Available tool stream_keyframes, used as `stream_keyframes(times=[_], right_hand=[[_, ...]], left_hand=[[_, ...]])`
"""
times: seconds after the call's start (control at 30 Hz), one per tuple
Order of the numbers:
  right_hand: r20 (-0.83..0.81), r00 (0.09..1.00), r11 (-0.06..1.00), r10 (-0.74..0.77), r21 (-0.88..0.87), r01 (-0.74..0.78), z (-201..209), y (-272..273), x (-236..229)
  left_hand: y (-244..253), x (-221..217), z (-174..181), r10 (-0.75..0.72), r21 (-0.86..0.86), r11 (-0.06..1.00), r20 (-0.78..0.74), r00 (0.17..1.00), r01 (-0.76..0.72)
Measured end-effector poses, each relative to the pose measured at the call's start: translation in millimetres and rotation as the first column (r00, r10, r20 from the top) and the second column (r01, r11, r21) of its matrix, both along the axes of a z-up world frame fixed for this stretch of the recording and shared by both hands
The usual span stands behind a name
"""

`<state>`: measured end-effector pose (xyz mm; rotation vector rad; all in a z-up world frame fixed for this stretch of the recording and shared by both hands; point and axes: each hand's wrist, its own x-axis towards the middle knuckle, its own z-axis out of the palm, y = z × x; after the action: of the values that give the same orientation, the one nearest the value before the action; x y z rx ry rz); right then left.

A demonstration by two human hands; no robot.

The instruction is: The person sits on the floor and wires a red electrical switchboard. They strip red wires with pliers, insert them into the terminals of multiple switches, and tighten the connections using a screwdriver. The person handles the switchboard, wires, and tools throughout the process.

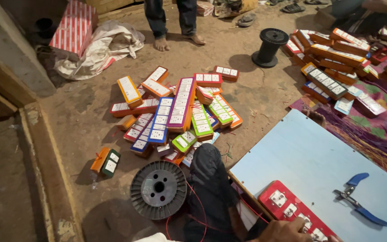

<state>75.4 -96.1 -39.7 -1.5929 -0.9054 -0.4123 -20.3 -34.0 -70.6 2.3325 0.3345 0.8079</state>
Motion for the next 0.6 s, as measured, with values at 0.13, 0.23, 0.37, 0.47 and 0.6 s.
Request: stream_keyframes(times=[0.13,0.23,0.37,0.47,0.6], right_hand=[[-0.055,0.991,0.987,0.123,0.108,-0.116,16.2,17.6,-7.4],[-0.093,0.987,0.984,0.132,0.131,-0.119,21.1,-13.7,-18.4],[-0.092,0.996,0.994,0.009,0.111,0.001,31.9,-34.9,-36.3],[0.029,0.998,0.997,-0.058,0.046,0.057,47.0,-35.7,-32.7],[0.051,0.996,0.997,-0.073,0.012,0.072,62.2,-32.0,-33.4]], left_hand=[[5.9,-12.3,31.8,-0.076,-0.044,0.996,-0.032,0.997,0.075],[0.2,-22.3,50.5,-0.007,-0.084,0.996,-0.03,1.0,0.004],[4.8,-26.4,73.9,-0.01,-0.145,0.989,-0.123,0.992,-0.008],[4.9,-23.0,88.8,-0.016,-0.17,0.985,-0.069,0.997,0.004],[6.1,-21.8,95.0,-0.039,-0.148,0.989,-0.063,0.997,0.03]])
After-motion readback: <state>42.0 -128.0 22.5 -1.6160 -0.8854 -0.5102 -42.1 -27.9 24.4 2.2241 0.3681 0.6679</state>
